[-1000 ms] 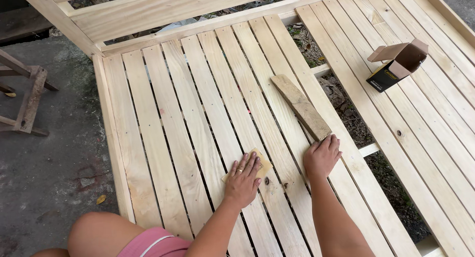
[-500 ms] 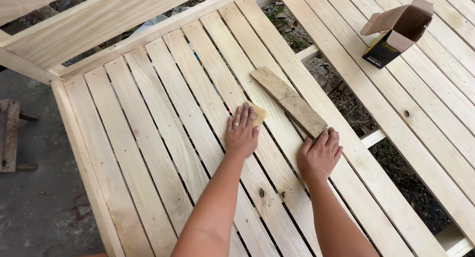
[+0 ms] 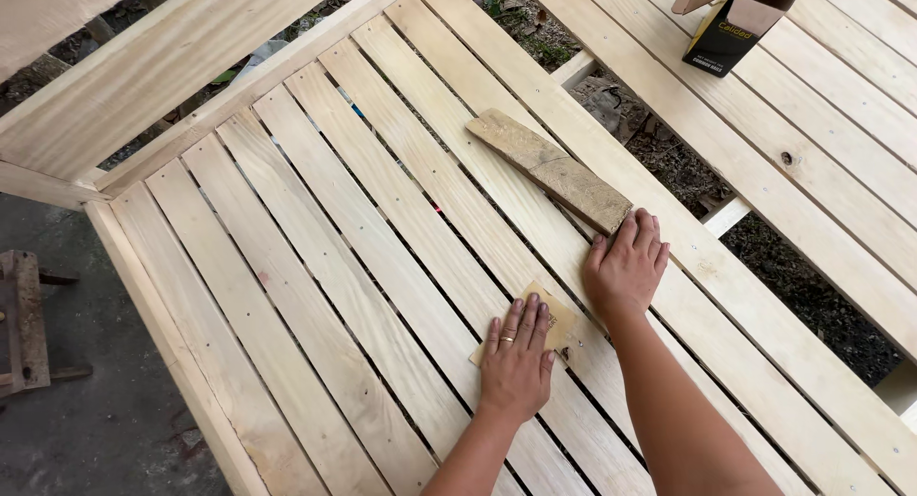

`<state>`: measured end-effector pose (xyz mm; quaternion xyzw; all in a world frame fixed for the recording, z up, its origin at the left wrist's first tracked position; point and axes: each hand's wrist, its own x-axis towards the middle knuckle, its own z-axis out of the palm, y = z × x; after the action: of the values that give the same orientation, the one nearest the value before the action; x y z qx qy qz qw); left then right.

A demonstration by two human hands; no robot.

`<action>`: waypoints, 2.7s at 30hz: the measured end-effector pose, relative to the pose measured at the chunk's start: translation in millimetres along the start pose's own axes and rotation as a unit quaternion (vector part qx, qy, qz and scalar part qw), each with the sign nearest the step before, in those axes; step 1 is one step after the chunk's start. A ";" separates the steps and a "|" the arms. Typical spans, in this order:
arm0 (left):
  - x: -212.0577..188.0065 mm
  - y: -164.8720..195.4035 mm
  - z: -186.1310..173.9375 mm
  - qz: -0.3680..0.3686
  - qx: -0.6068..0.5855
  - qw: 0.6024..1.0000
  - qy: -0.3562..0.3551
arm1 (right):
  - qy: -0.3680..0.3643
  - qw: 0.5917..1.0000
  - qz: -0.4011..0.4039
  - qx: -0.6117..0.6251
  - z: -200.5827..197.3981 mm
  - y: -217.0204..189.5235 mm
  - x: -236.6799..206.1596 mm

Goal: The person sands the slatted surface of a wooden bench using a sanding block, rubbing it back and forth across the planks and moving progressively to different sections of the bench seat.

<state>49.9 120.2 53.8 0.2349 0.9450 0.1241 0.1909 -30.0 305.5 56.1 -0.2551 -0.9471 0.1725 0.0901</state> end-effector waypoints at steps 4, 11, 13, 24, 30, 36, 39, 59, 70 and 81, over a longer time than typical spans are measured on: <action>33.6 -29.0 -12.4 -0.011 0.020 1.000 -0.004 | 0.000 1.000 -0.002 -0.005 1.2 1.6 0.4; 172.5 -117.7 -90.5 -0.137 0.031 0.989 0.046 | 0.004 1.000 -0.002 -0.020 1.3 2.8 7.2; 180.4 -121.3 -97.4 -0.154 0.023 0.985 0.071 | 0.009 1.000 -0.001 -0.023 0.9 2.6 8.5; 23.3 18.0 -14.3 0.007 0.019 0.998 -0.052 | 0.014 1.000 -0.006 -0.022 2.6 3.4 8.3; 81.1 -17.9 -35.7 -0.018 0.051 0.998 -0.038 | 0.023 0.998 0.022 0.050 -0.2 4.9 5.7; 170.6 -103.6 -93.8 -0.156 0.025 0.987 0.026 | 0.030 0.994 -0.096 -0.053 -1.5 5.4 6.1; 170.3 -109.7 -86.7 -0.151 0.018 0.985 0.077 | -0.025 0.977 -0.202 -0.059 -0.4 5.6 5.4; 74.4 -45.7 -38.3 -0.082 0.015 0.995 0.050 | -0.032 0.983 -0.172 -0.054 -4.7 -0.7 8.0; 59.3 -108.5 -37.5 -0.152 -0.014 0.986 0.068 | -0.015 0.979 -0.179 -0.093 0.0 4.7 2.8; -31.3 -163.2 -32.6 -0.226 -0.025 0.968 0.110 | -0.174 0.938 -0.297 -0.037 62.7 -145.7 -73.8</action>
<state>-3.0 -40.0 39.6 -0.0044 0.9853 0.1261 0.1151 -49.1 131.8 46.4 0.0690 -0.9863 0.1446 -0.0382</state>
